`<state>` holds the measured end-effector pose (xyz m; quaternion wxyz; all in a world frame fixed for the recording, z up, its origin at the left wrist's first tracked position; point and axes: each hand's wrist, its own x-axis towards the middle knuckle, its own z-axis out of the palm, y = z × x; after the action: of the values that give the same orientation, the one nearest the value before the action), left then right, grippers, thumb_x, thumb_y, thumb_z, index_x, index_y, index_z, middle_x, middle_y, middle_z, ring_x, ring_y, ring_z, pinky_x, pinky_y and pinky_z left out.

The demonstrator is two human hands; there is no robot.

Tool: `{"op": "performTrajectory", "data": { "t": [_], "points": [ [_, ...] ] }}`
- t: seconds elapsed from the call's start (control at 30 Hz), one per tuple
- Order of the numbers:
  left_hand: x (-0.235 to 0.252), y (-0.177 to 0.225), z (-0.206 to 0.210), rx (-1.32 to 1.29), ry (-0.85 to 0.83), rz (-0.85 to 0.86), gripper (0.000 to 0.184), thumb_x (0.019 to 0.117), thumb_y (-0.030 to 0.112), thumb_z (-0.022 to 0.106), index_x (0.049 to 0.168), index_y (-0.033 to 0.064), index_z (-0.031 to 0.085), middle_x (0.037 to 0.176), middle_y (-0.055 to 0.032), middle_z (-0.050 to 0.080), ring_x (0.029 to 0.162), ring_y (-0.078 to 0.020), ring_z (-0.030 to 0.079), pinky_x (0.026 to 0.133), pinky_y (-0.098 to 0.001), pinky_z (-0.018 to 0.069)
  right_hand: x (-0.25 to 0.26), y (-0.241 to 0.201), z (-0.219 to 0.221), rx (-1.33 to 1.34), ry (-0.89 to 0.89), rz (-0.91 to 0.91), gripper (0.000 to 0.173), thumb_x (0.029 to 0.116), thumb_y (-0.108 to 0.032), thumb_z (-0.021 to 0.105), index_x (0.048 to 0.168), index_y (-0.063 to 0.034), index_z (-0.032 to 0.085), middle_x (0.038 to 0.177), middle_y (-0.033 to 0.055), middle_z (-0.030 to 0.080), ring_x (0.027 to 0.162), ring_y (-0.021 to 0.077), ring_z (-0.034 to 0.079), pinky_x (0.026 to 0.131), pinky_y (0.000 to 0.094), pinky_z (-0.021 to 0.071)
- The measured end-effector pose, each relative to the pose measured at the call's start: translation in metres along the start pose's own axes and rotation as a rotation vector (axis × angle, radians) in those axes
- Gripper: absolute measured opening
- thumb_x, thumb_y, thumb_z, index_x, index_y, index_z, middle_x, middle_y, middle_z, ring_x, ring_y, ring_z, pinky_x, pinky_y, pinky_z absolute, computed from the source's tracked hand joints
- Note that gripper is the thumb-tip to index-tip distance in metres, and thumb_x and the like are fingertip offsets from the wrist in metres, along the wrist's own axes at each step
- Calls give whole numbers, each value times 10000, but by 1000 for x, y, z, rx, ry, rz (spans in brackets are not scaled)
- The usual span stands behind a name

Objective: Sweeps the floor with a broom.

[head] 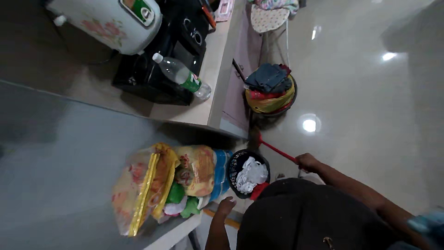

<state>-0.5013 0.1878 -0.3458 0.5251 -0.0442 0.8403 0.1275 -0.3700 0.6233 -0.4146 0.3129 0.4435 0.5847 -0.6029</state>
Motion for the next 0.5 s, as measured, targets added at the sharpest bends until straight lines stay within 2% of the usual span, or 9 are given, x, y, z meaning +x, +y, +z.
{"op": "performTrajectory", "data": {
  "t": [0.03, 0.13, 0.17, 0.23, 0.3, 0.4, 0.5],
  "points": [
    [1, 0, -1, -1, 21, -11, 523, 1057, 256, 588, 1483, -28, 478, 1425, -274, 568, 1372, -395, 520, 1171, -521, 378, -1, 13, -18, -21, 28, 15, 259, 1033, -187, 606, 1223, -21, 664, 905, 106, 660, 653, 158, 562, 627, 351, 500],
    [1, 0, 3, -117, 173, -44, 509, 1064, 253, 570, 1483, -24, 482, 1425, -273, 568, 1374, -403, 514, 1172, -533, 374, -35, 69, -95, -11, 167, 86, 274, 1052, -231, 565, 1186, -17, 671, 880, 99, 651, 621, 150, 540, 588, 352, 482],
    [1, 0, 6, -146, 201, -58, 503, 1065, 255, 570, 1479, -20, 489, 1416, -268, 579, 1364, -397, 527, 1165, -528, 384, -51, 86, -123, -38, 210, 114, 284, 1062, -237, 561, 1186, -7, 674, 887, 116, 650, 636, 168, 536, 608, 378, 479],
    [7, 0, 15, -167, 181, -86, 501, 1062, 254, 580, 1471, -21, 493, 1418, -264, 577, 1354, -395, 536, 1146, -528, 403, -76, 117, -171, -119, 295, 139, 285, 1076, -229, 544, 1157, 13, 670, 877, 131, 648, 644, 178, 539, 618, 384, 479],
    [14, 0, 25, -121, 109, -101, 509, 1057, 265, 591, 1464, -26, 500, 1446, -266, 552, 1374, -396, 516, 1156, -528, 387, -82, 135, -206, -237, 344, 120, 273, 1079, -180, 549, 1166, 47, 672, 936, 194, 669, 715, 248, 597, 700, 455, 510],
    [21, 17, 33, -10, 23, -79, 509, 1062, 295, 579, 1464, -10, 513, 1481, -254, 524, 1394, -386, 495, 1167, -526, 372, -92, 120, -210, -181, 447, 98, 264, 1049, -152, 591, 1203, 51, 664, 980, 253, 666, 758, 321, 623, 726, 530, 521],
    [23, 45, 28, 76, 18, -31, 461, 1075, 274, 549, 1445, -1, 535, 1442, -257, 556, 1346, -393, 538, 1135, -543, 404, -117, 88, -169, -260, 419, 88, 291, 1013, -105, 612, 1269, 29, 647, 1069, 295, 668, 858, 407, 670, 785, 595, 540]
  ]
}}
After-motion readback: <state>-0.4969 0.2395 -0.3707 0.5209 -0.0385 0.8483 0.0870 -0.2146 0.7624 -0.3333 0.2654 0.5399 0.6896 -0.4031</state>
